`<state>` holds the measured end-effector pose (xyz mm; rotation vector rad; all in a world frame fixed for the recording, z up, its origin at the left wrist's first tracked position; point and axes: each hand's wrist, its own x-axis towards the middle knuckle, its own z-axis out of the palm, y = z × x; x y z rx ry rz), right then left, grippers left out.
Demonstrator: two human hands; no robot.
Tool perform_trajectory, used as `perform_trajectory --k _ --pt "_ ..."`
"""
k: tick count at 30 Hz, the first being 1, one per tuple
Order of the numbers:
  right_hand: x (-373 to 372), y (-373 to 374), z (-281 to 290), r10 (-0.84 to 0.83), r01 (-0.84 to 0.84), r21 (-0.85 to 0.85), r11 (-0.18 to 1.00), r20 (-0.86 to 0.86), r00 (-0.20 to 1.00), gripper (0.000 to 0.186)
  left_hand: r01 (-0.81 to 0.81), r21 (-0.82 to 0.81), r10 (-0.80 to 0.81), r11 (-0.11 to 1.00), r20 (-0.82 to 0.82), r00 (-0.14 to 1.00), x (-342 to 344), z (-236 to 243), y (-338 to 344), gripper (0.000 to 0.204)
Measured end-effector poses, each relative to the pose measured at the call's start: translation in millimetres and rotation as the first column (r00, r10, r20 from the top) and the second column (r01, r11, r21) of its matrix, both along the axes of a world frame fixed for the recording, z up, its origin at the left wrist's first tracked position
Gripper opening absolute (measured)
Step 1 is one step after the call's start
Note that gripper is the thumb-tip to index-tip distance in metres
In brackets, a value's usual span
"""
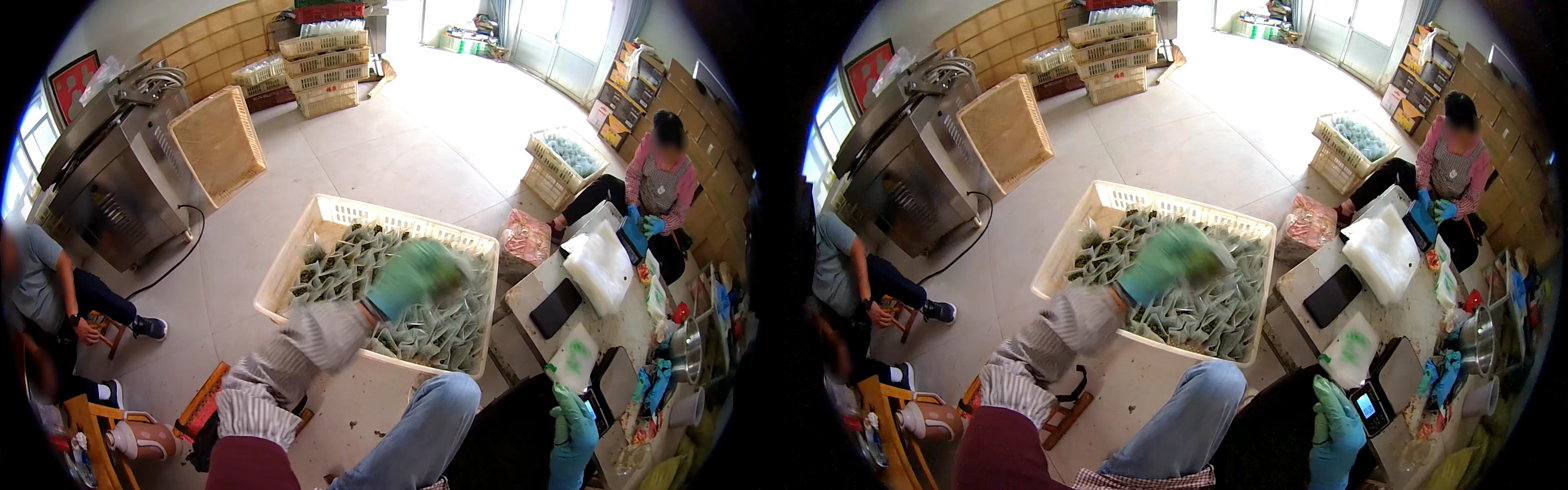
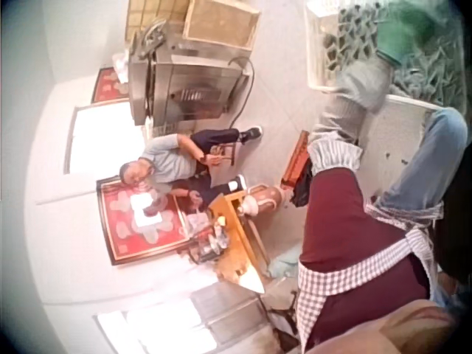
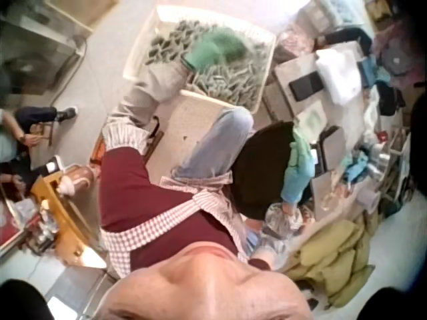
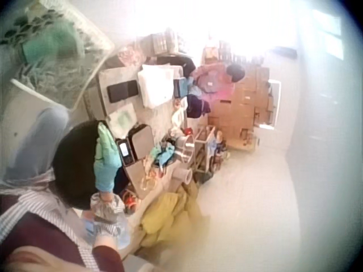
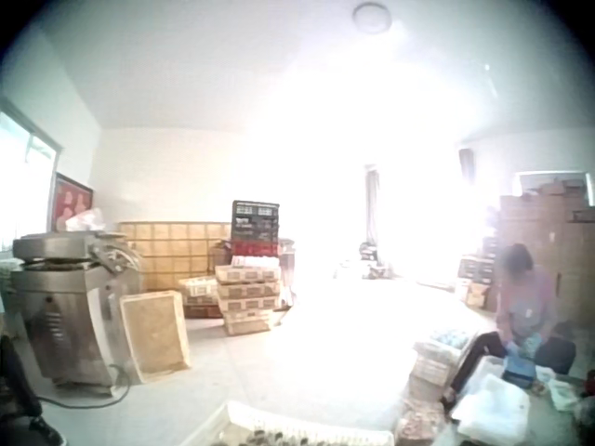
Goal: The person scoops green tea leaves from a large black basin, places them into small plastic bags, weighs each bag on a digital scale, and then places the sealed bags into a white basket. The process is repeated continuously.
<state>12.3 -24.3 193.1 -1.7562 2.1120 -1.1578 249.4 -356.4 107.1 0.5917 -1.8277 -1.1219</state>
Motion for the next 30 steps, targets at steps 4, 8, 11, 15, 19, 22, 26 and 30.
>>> perform_trajectory --k 4,8,11,15,19,22,26,30 --pt "-16 22 -21 -0.02 0.034 0.094 0.995 -0.146 0.989 0.029 -0.213 0.448 0.362 0.868 -0.279 0.89 97 -18 -134 0.018" --pt "-13 51 -61 -0.205 0.131 0.37 0.92 0.167 0.964 0.033 -0.589 0.462 0.563 0.664 0.21 0.799 171 -84 -212 0.022" --pt "-9 68 -85 -0.339 0.179 0.456 0.872 0.299 0.892 0.032 -0.682 0.252 0.5 0.686 0.517 0.694 200 -140 -231 0.024" --pt "-6 80 -98 -0.425 0.19 0.547 0.815 0.343 0.837 0.031 -0.513 0.369 0.336 0.775 0.448 0.829 212 -180 -228 0.026" --pt "-4 76 -109 -0.441 0.167 0.579 0.798 0.371 0.817 0.029 -0.432 0.679 0.187 0.594 0.406 0.894 209 -193 -211 0.031" --pt "5 58 -123 -0.396 0.12 0.568 0.814 0.393 0.83 0.028 -0.267 0.617 0.085 0.74 0.309 0.947 207 -204 -201 0.036" --pt "22 30 -136 -0.222 0.0 0.502 0.865 0.382 0.897 0.027 -0.439 0.583 0.105 0.684 0.517 0.85 209 -222 -201 0.039" --pt "28 37 -124 -0.089 -0.007 0.529 0.849 0.156 0.984 0.033 -0.16 0.519 -0.132 0.84 0.48 0.867 206 -206 -215 0.054"
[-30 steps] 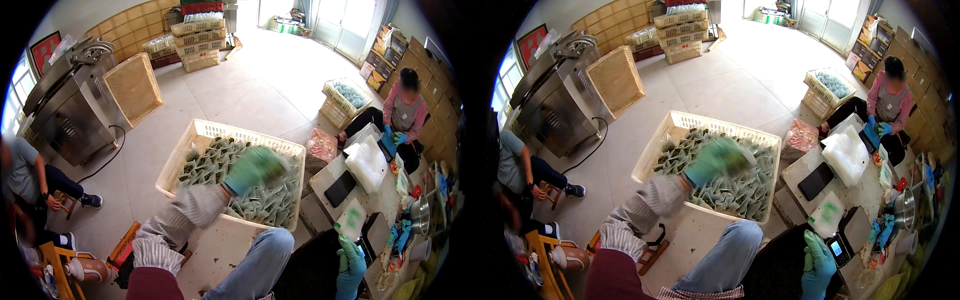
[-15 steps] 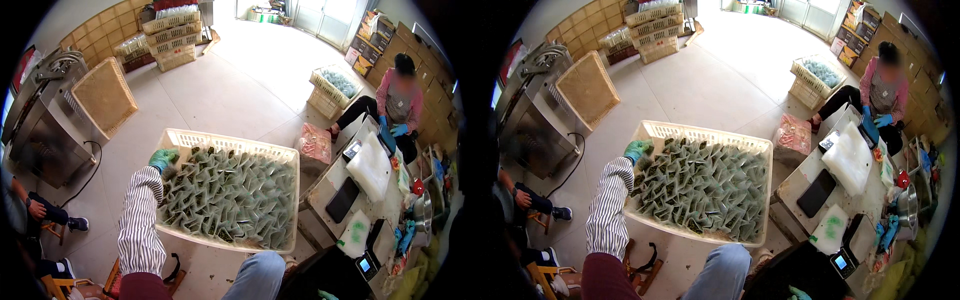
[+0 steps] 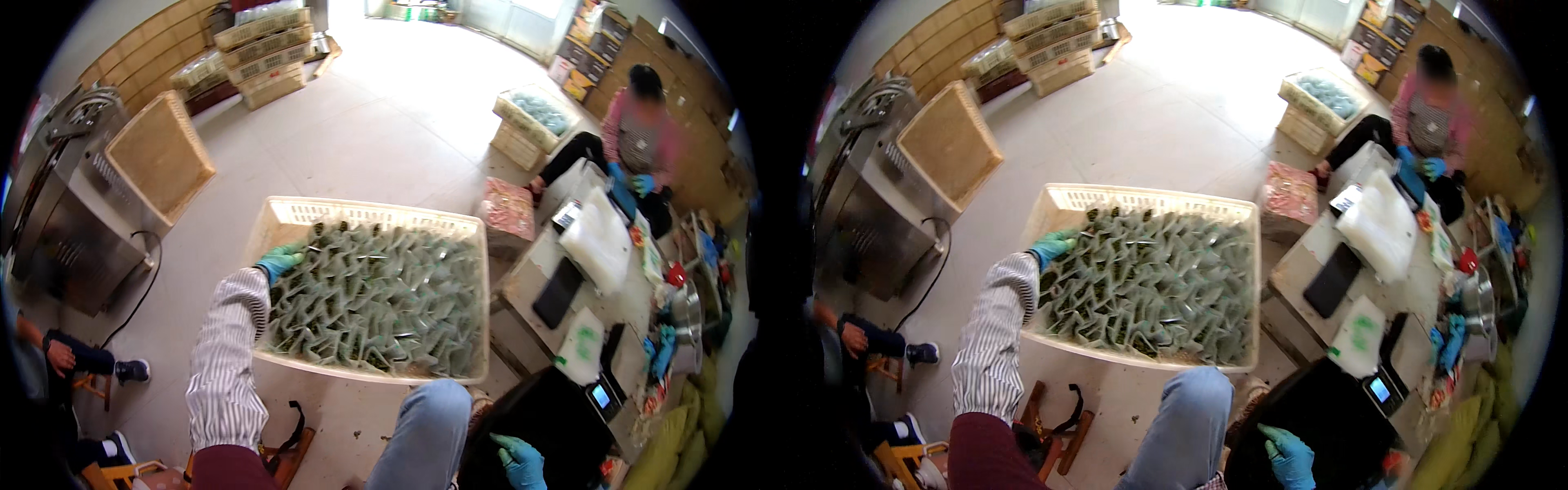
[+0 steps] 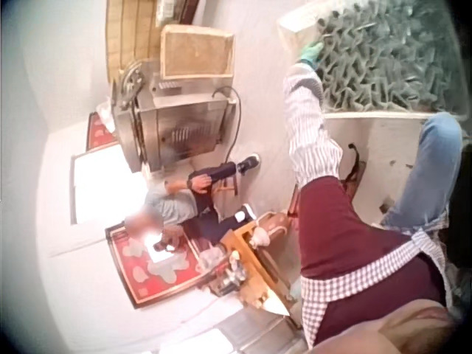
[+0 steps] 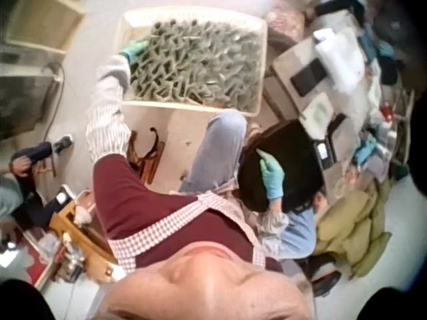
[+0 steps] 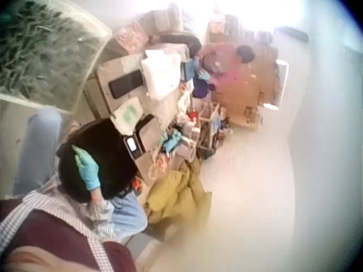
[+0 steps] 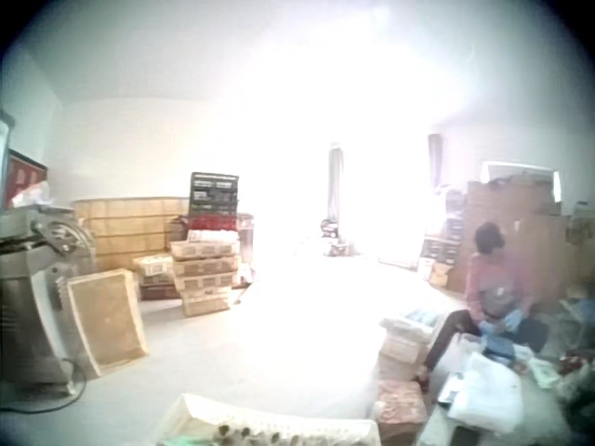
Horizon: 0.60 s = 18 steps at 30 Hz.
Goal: The person scoops green tea leaves from a large black basin, places them into small plastic bags, weighs each bag on a digital scale, and then places the sealed bags into a white basket. The process is repeated continuously.
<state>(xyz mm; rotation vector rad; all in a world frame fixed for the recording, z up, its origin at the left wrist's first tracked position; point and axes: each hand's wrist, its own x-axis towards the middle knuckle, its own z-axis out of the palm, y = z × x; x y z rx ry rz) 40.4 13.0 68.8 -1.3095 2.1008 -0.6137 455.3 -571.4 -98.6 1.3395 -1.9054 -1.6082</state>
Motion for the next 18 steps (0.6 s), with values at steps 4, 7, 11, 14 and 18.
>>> perform_trajectory --k 4,7,11,14,18 --pt "-2 52 3 -0.121 0.12 -0.029 0.992 -0.046 0.992 0.03 -0.103 -0.465 0.262 0.879 0.292 0.92 -46 65 14 0.074" --pt "-5 96 -15 -0.318 0.325 0.127 0.937 -0.077 0.945 0.024 -0.221 -0.327 0.153 0.919 -0.22 0.963 -132 121 76 0.029" --pt "-2 113 -52 -0.423 0.405 0.329 0.853 -0.019 0.906 0.037 0.086 -0.435 -0.264 0.896 -0.368 0.892 -267 185 214 0.009" --pt "13 122 -70 -0.272 0.305 0.164 0.938 -0.201 0.941 0.044 0.232 -0.783 -0.555 0.577 -0.168 0.815 -355 218 312 0.022" --pt "21 142 -80 -0.405 0.405 0.006 0.914 -0.002 0.914 0.045 0.314 -0.897 -0.517 0.31 0.118 0.848 -445 206 395 0.031"
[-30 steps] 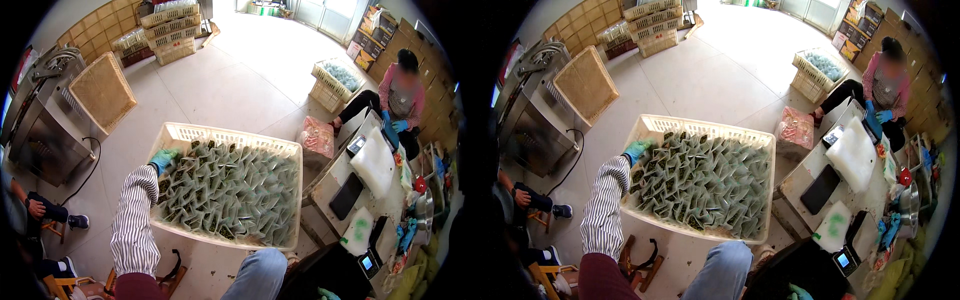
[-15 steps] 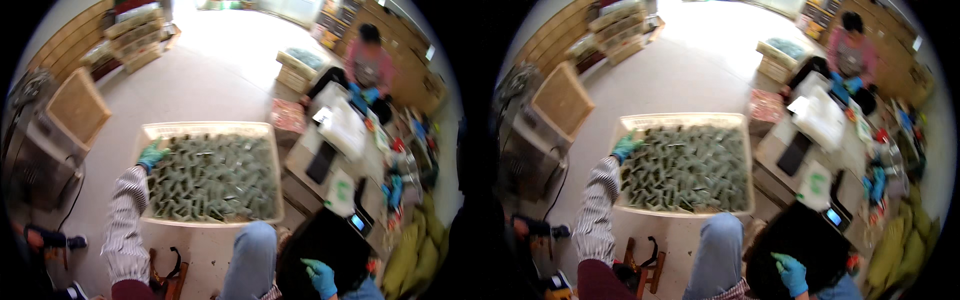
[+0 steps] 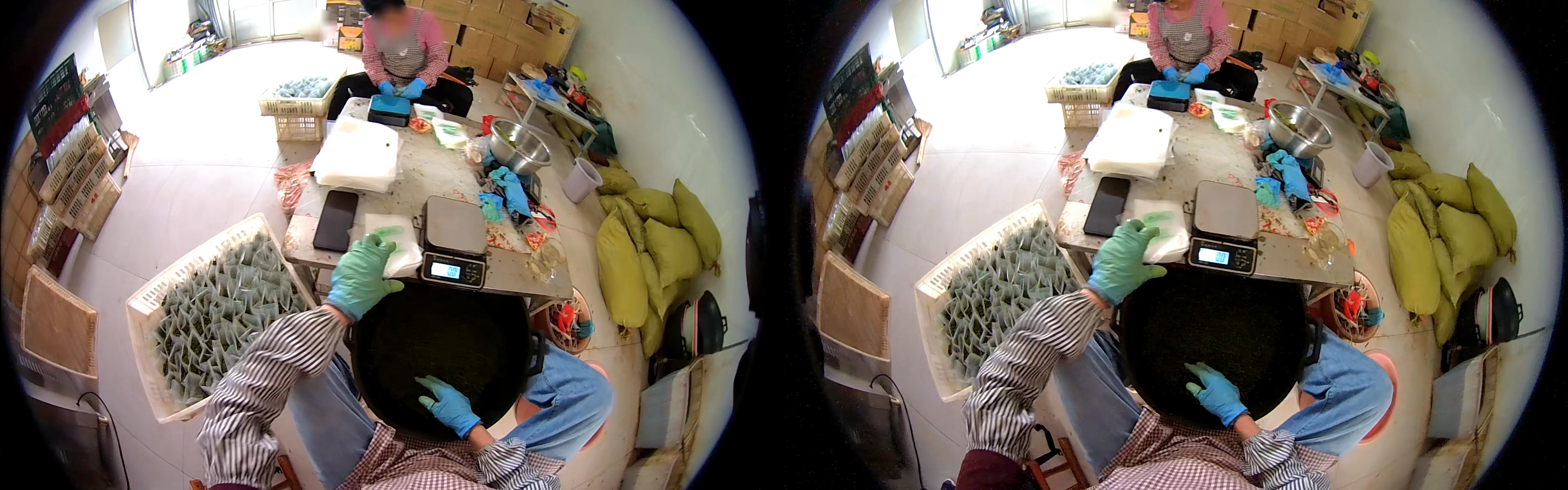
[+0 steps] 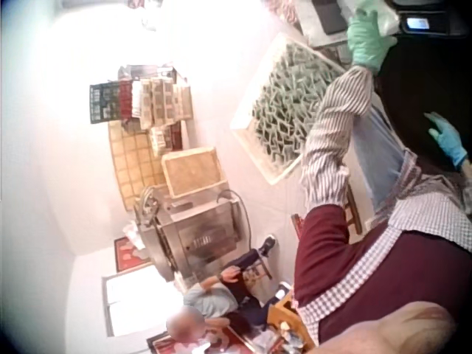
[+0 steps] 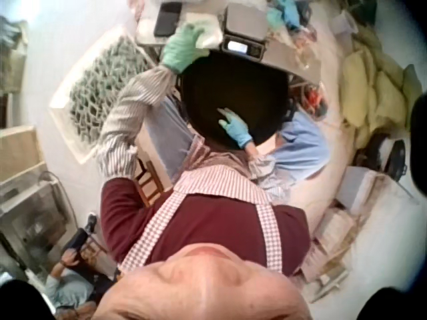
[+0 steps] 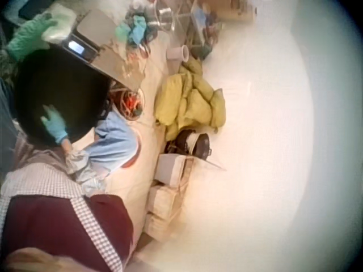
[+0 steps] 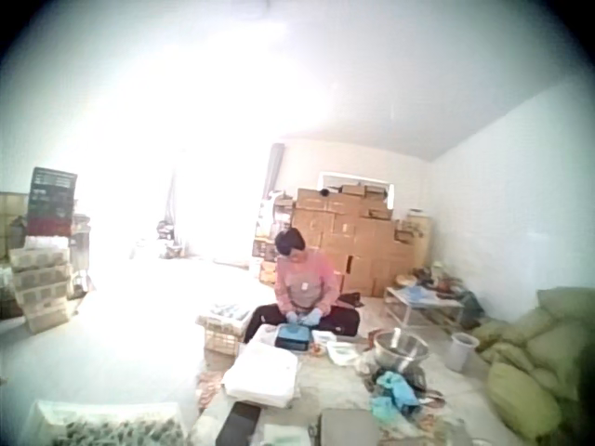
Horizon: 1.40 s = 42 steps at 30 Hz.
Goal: The person scoops green tea leaves from a large black basin, places them into small plastic bags, weighs each bag on a digital scale, and then places the sealed bags into a white basket. The process is repeated continuously.
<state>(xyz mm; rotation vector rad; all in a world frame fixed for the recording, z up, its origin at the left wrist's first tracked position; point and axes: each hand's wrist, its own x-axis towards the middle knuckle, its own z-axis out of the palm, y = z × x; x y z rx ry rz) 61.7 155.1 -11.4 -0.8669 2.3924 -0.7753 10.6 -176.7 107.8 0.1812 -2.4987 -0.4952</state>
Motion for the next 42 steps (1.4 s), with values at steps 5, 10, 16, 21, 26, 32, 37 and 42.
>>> perform_trajectory --k 5,10,16,21,26,32,37,42 --pt "-5 36 4 -0.032 0.019 0.062 0.998 0.203 0.979 0.041 -0.003 0.047 -0.012 0.999 0.315 0.949 -51 -51 3 0.02" --pt "-9 39 9 -0.04 0.038 0.01 0.999 0.204 0.978 0.039 -0.03 0.384 -0.001 0.923 0.081 0.997 -38 -41 4 0.013" --pt "-108 -19 41 -0.308 0.099 -0.458 0.883 -0.409 0.859 0.046 0.151 0.748 -0.315 0.646 0.081 0.946 17 -40 97 0.01" --pt "-196 -72 63 -0.282 0.054 -0.312 0.948 -0.755 0.592 0.057 -0.166 0.966 -0.274 0.2 0.218 0.937 73 -81 154 0.019" --pt "-114 -27 50 0.009 -0.009 0.003 1.0 -0.453 0.892 0.039 -0.108 0.991 -0.018 0.077 0.11 0.994 97 -103 149 0.025" --pt "-11 -5 15 -0.282 0.413 -0.354 0.839 0.366 0.887 0.045 0.178 0.801 -0.162 0.572 -0.103 0.981 97 -116 185 0.021" --pt "-2 -5 6 -0.415 0.526 -0.4 0.751 0.334 0.846 0.036 -0.072 0.997 -0.103 0.042 0.076 0.992 104 -123 204 0.017" --pt "2 -5 -10 -0.425 0.631 -0.32 0.707 0.52 0.741 0.037 -0.027 0.942 -0.026 0.333 0.038 0.999 117 -116 207 0.017"
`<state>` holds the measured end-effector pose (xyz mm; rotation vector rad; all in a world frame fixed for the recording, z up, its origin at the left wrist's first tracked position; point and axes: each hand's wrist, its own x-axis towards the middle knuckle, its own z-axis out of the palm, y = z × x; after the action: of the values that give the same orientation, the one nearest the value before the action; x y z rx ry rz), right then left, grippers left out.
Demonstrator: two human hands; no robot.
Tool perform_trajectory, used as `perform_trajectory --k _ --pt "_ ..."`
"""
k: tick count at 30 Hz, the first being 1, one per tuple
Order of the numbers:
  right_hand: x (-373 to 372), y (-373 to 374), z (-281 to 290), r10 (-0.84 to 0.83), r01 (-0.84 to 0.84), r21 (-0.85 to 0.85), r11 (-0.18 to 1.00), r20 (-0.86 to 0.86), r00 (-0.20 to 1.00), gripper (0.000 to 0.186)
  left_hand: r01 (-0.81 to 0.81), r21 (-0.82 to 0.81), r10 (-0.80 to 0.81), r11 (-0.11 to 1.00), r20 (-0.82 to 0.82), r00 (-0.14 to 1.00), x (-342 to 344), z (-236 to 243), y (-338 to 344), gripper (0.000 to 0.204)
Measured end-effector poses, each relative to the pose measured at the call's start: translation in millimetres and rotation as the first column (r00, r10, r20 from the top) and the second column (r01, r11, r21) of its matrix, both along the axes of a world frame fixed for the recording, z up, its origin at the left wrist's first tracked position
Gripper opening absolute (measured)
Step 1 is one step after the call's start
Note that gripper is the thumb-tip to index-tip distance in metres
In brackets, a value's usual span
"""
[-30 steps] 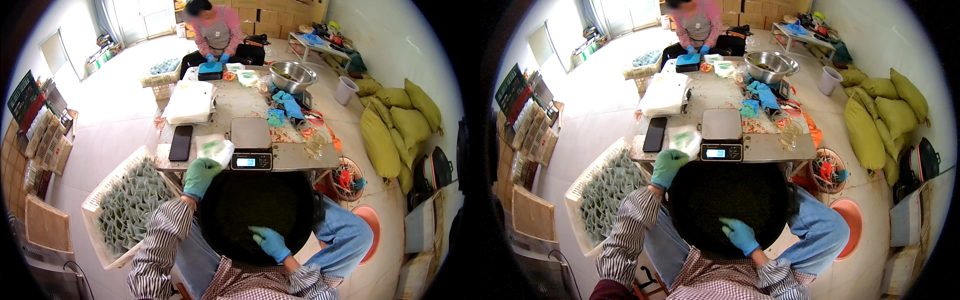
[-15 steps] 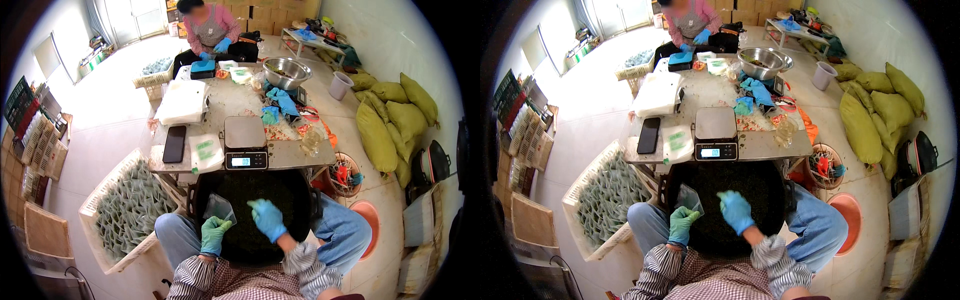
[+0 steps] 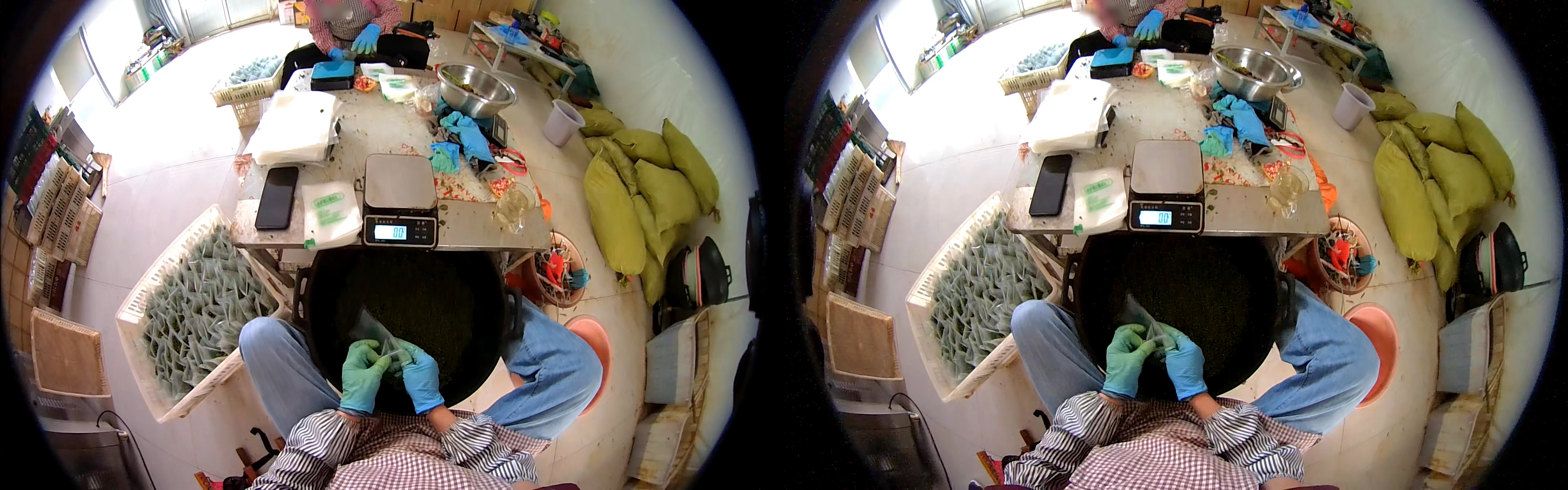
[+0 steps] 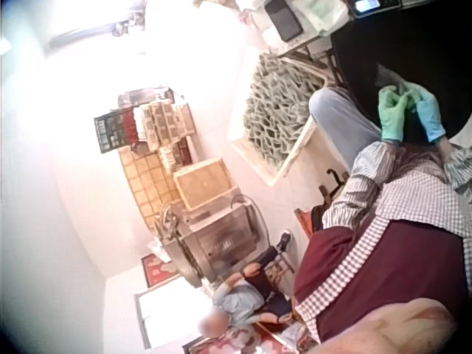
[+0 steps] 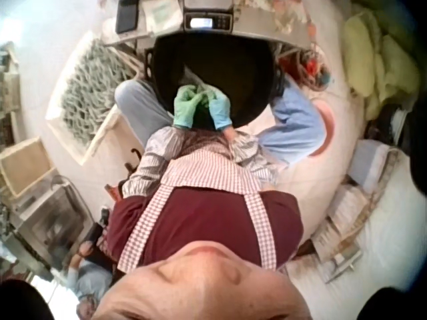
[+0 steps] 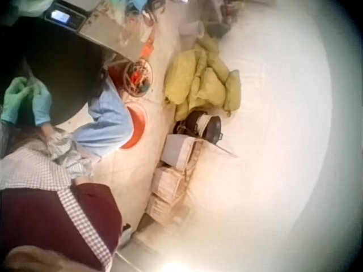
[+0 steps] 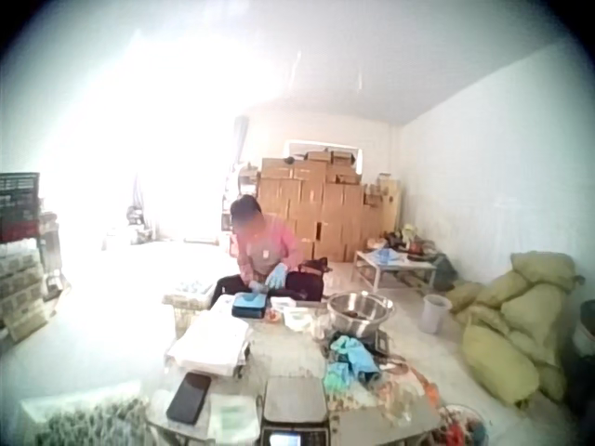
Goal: The person scoops green tea leaves from a large black basin, places them into small plastic bags, weighs each bag on a digital scale, and then places the sealed bags into a white basket. The process is repeated continuously.
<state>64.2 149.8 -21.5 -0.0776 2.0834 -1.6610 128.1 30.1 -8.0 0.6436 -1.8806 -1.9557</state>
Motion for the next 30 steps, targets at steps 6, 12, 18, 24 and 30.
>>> perform_trajectory --k 6,12,18,24,30 --pt "3 -15 -11 0.108 0.082 0.485 0.871 -0.352 0.93 0.058 0.008 -0.668 -0.031 0.744 -0.022 0.999 -5 8 3 0.021" --pt "-10 -19 -4 0.243 0.037 0.58 0.814 -0.397 0.885 0.056 -0.027 -0.674 0.07 0.738 0.037 0.997 -14 4 0 0.023" --pt "-21 -21 -11 0.405 -0.24 0.712 0.66 -0.068 0.912 0.047 0.124 -0.631 0.032 0.766 0.23 0.973 -21 6 -5 0.043" --pt "-99 -16 -1 0.602 -0.629 -0.105 0.77 -0.208 0.771 0.061 0.017 -0.175 -0.026 0.984 -0.045 0.999 -71 16 -82 0.024" --pt "-186 -23 -54 0.462 -0.104 0.543 0.834 -0.582 0.669 0.045 -0.026 0.112 0.011 0.993 0.133 0.991 -111 33 -152 0.018"
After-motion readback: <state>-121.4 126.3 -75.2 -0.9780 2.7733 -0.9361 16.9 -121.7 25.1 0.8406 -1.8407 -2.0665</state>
